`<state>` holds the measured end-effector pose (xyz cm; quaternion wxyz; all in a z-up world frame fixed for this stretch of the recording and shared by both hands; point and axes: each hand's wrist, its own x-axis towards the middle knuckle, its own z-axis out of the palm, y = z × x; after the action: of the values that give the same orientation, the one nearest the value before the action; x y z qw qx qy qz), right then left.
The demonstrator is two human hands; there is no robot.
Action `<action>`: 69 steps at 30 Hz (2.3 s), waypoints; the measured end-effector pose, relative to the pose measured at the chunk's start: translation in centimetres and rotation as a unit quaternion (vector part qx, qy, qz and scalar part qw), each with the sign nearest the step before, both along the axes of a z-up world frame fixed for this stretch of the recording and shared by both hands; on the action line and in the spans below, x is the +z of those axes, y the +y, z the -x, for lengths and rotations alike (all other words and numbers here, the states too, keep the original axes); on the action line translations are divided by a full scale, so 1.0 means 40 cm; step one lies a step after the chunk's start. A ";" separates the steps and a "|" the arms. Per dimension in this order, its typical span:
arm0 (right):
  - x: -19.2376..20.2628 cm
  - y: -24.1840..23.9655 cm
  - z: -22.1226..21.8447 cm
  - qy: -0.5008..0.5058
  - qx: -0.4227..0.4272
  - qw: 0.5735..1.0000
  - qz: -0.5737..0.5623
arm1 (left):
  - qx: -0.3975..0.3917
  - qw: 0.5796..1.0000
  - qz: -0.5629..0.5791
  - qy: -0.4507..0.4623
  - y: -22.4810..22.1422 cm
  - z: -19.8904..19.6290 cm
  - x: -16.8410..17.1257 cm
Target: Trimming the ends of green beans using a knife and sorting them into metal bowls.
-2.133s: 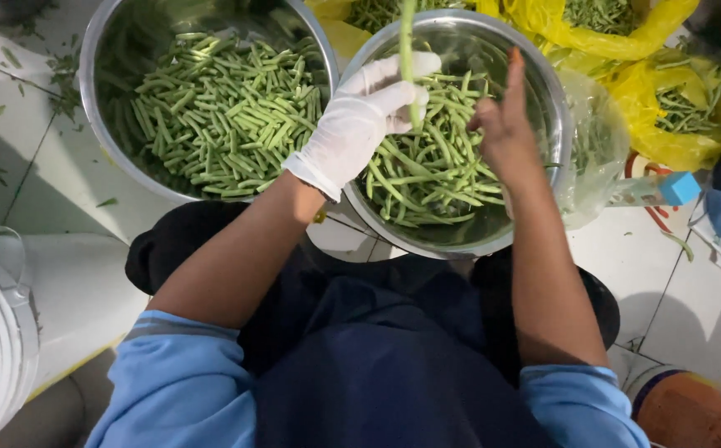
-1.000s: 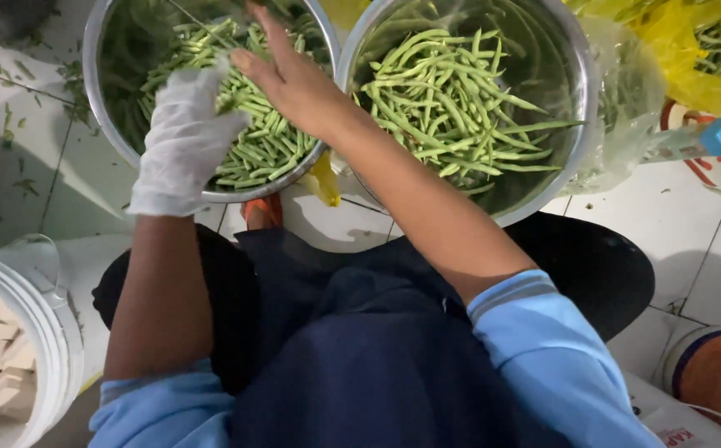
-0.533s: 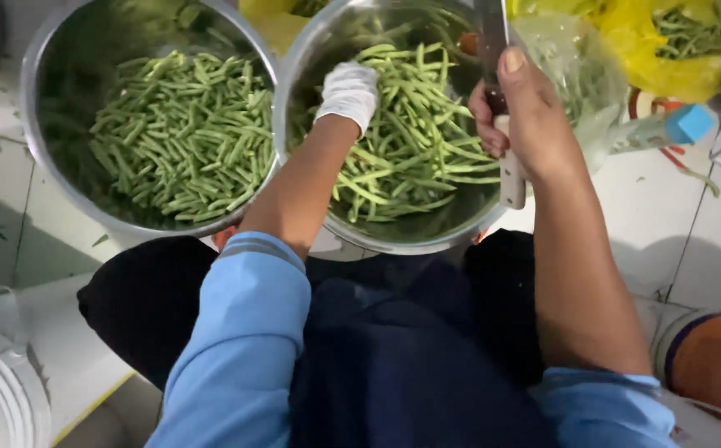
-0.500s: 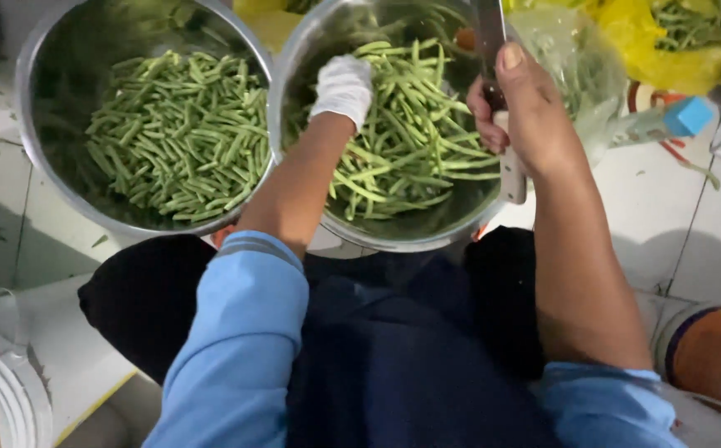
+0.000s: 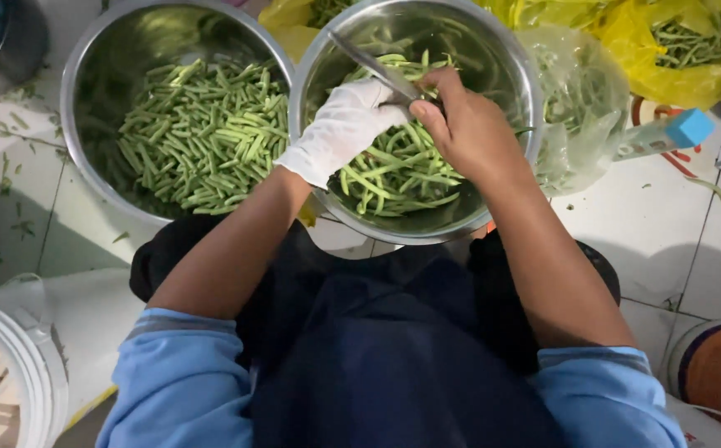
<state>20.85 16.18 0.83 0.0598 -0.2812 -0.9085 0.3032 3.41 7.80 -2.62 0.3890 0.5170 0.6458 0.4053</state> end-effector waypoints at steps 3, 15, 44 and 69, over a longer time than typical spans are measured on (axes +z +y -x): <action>-0.008 -0.003 0.029 0.046 -0.069 0.992 0.091 | 0.039 0.996 0.067 -0.041 -0.035 -0.009 0.024; 0.042 -0.050 -0.033 0.222 -0.152 0.872 0.410 | 0.117 0.859 -0.110 -0.485 -0.038 0.025 0.003; -0.003 -0.068 -0.012 0.297 -0.074 0.820 0.484 | -0.018 0.749 -0.093 -0.655 -0.021 -0.051 -0.095; 0.110 0.030 -0.201 0.074 -0.168 0.928 0.323 | -0.009 0.886 0.376 0.271 -0.126 0.182 0.178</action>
<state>28.90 17.40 5.21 0.0834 -0.4108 -0.6936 0.5858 -3.87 2.75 4.52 0.3681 0.4269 0.8255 -0.0272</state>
